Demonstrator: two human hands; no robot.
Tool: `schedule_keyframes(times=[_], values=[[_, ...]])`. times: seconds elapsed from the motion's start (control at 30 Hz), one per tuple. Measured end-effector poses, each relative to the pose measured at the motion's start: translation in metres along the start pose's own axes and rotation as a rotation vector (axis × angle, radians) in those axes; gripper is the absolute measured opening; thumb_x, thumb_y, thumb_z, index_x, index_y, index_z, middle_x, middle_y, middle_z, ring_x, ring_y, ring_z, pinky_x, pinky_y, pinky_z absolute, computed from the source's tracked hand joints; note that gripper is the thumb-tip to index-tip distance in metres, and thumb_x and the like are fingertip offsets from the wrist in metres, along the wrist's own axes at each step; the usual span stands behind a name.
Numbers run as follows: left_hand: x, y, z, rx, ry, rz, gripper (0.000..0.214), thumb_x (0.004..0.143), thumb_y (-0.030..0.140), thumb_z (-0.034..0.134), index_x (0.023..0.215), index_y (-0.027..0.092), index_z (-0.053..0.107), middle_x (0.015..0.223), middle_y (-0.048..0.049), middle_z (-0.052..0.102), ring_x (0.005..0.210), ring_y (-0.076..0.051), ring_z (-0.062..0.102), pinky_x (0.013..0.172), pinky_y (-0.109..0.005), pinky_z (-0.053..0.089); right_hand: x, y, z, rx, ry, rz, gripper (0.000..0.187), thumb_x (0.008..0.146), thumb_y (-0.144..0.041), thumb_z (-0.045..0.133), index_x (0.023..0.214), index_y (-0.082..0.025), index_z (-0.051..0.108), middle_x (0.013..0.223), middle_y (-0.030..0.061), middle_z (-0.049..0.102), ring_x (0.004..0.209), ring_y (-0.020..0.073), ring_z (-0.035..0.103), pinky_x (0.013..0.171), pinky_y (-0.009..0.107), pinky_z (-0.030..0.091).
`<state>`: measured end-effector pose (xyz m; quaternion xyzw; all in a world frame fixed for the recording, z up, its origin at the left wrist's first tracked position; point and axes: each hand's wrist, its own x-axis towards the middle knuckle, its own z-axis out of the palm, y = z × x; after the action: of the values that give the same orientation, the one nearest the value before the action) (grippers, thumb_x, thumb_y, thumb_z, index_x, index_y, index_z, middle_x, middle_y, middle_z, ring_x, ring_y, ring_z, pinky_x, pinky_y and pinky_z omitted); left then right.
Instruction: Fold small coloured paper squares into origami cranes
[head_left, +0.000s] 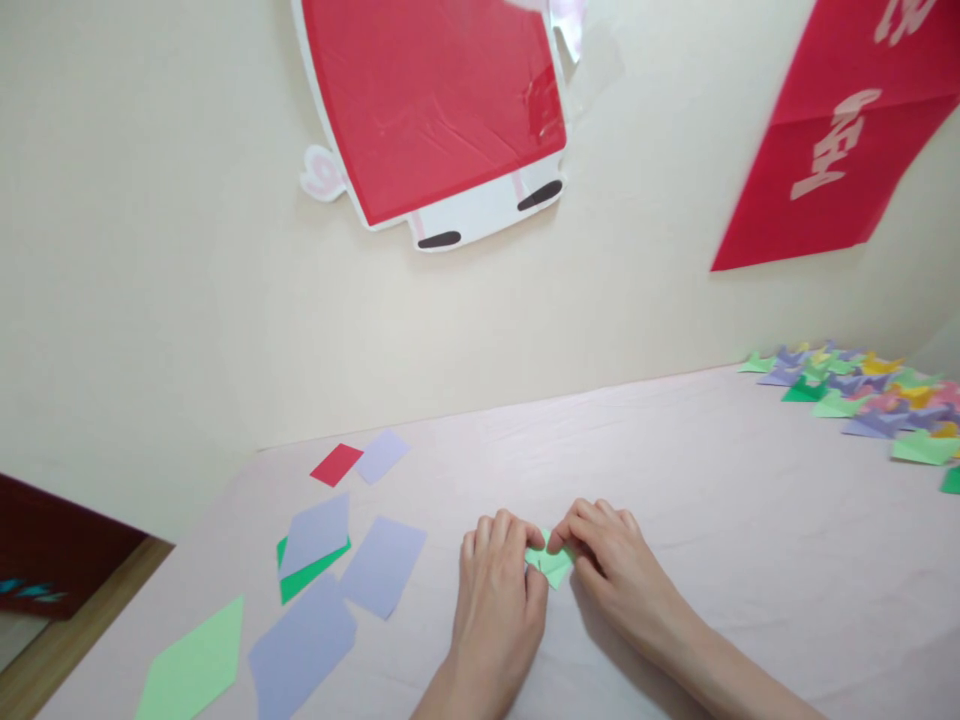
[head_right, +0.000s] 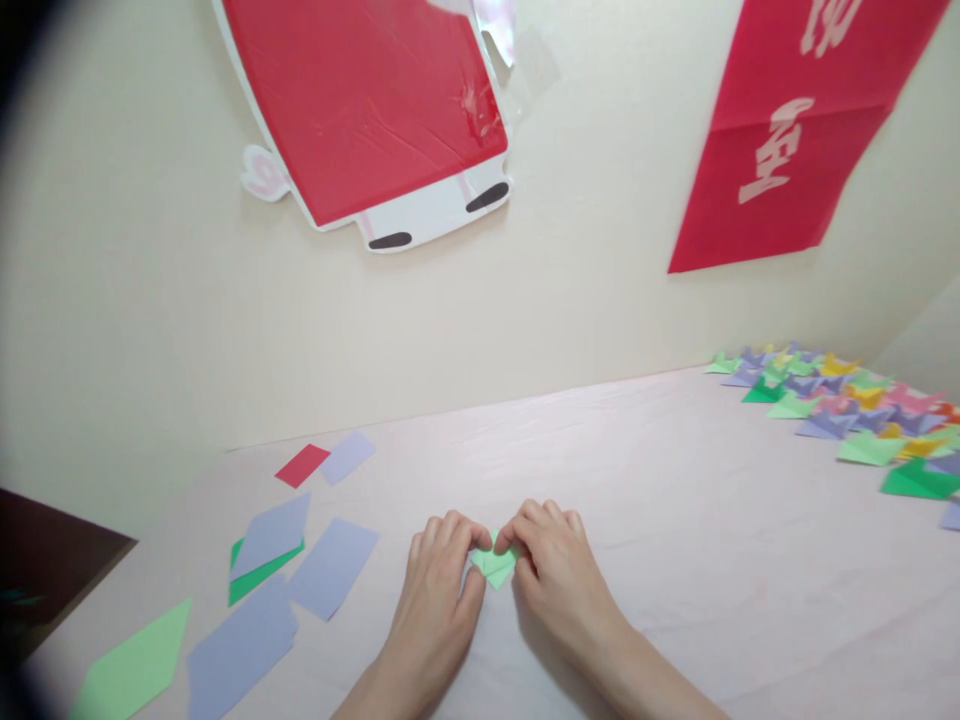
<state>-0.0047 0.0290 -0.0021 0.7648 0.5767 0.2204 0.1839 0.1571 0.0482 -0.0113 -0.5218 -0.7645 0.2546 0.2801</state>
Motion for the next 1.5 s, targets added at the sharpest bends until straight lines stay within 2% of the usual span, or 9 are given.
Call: schedule_keyframes(times=[0.1,0.2,0.47,0.77,0.97,1.23,1.3,1.4,1.5], values=[[0.0,0.001,0.001,-0.002,0.013,-0.003,0.018,0.086,0.01,0.044,0.094,0.023,0.052,0.099,-0.0017,0.055,0.096,-0.022,0.047,0.087,-0.038,0.033,0.0,-0.004,0.001,-0.021,0.017,0.01,0.022,0.081,-0.006,0.047,0.08,-0.021,0.062,0.083,0.0014,0.061,0.084,0.0201,0.052,0.078,0.036,0.031],[0.001,0.001,0.002,0.002,0.015,-0.009,0.019,0.083,0.009,0.046,0.093,0.023,0.053,0.099,-0.0022,0.056,0.096,-0.022,0.048,0.086,-0.038,0.033,0.0,-0.006,0.001,-0.06,0.03,0.007,0.012,0.08,-0.011,0.054,0.081,-0.021,0.061,0.082,0.001,0.06,0.083,0.0204,0.051,0.077,0.036,0.031],[0.001,0.001,0.0,-0.003,0.017,-0.003,0.029,0.075,0.002,0.042,0.091,0.023,0.052,0.097,-0.0023,0.056,0.094,-0.023,0.048,0.082,-0.039,0.035,0.0,-0.001,-0.004,-0.032,-0.001,-0.02,0.028,0.074,0.0,0.045,0.088,-0.021,0.057,0.08,0.0005,0.06,0.08,0.0196,0.052,0.075,0.034,0.033],[-0.001,0.002,0.002,0.039,0.048,0.02,0.016,0.085,0.008,0.044,0.089,0.022,0.052,0.095,-0.0021,0.055,0.093,-0.022,0.048,0.084,-0.038,0.036,0.001,0.0,-0.005,-0.023,-0.015,-0.023,0.027,0.079,0.0,0.043,0.086,-0.021,0.059,0.082,0.0022,0.061,0.083,0.0207,0.053,0.077,0.036,0.034],[-0.004,0.0,0.002,-0.002,0.057,0.045,0.036,0.082,0.005,0.046,0.113,0.021,0.052,0.116,-0.0075,0.052,0.11,-0.025,0.046,0.093,-0.042,0.037,0.0,0.004,-0.008,0.048,0.048,-0.069,0.025,0.084,-0.002,0.038,0.086,-0.02,0.055,0.089,0.0038,0.06,0.087,0.0208,0.053,0.081,0.037,0.04],[-0.007,0.0,0.001,-0.175,0.065,0.086,0.026,0.081,0.002,0.046,0.096,0.022,0.051,0.104,-0.0042,0.059,0.102,-0.022,0.052,0.089,-0.039,0.042,-0.005,-0.005,-0.007,-0.035,0.05,-0.059,0.017,0.078,-0.013,0.061,0.092,-0.021,0.058,0.101,0.0058,0.058,0.095,0.0241,0.052,0.085,0.04,0.042],[-0.007,-0.003,0.002,-0.248,0.07,0.044,0.025,0.082,0.002,0.043,0.094,0.023,0.051,0.097,-0.0029,0.06,0.094,-0.02,0.056,0.085,-0.036,0.045,-0.004,-0.006,-0.007,0.003,0.034,-0.064,0.011,0.079,-0.016,0.063,0.085,-0.022,0.057,0.099,0.0046,0.06,0.094,0.0234,0.053,0.085,0.039,0.043],[-0.006,-0.008,0.005,-0.367,0.112,-0.033,0.028,0.083,0.002,0.044,0.1,0.024,0.049,0.096,-0.0023,0.06,0.091,-0.019,0.059,0.083,-0.034,0.049,-0.004,-0.007,-0.009,0.201,-0.005,-0.113,0.009,0.086,-0.017,0.056,0.079,-0.023,0.053,0.092,0.0026,0.062,0.09,0.0202,0.057,0.082,0.033,0.046],[-0.004,-0.009,0.007,-0.382,0.143,0.008,0.037,0.08,0.001,0.048,0.108,0.024,0.048,0.103,-0.0029,0.06,0.098,-0.018,0.06,0.088,-0.034,0.05,-0.004,-0.007,-0.01,0.357,0.002,-0.151,0.009,0.089,-0.016,0.047,0.083,-0.023,0.05,0.087,0.0019,0.062,0.08,0.0168,0.059,0.074,0.028,0.048]])
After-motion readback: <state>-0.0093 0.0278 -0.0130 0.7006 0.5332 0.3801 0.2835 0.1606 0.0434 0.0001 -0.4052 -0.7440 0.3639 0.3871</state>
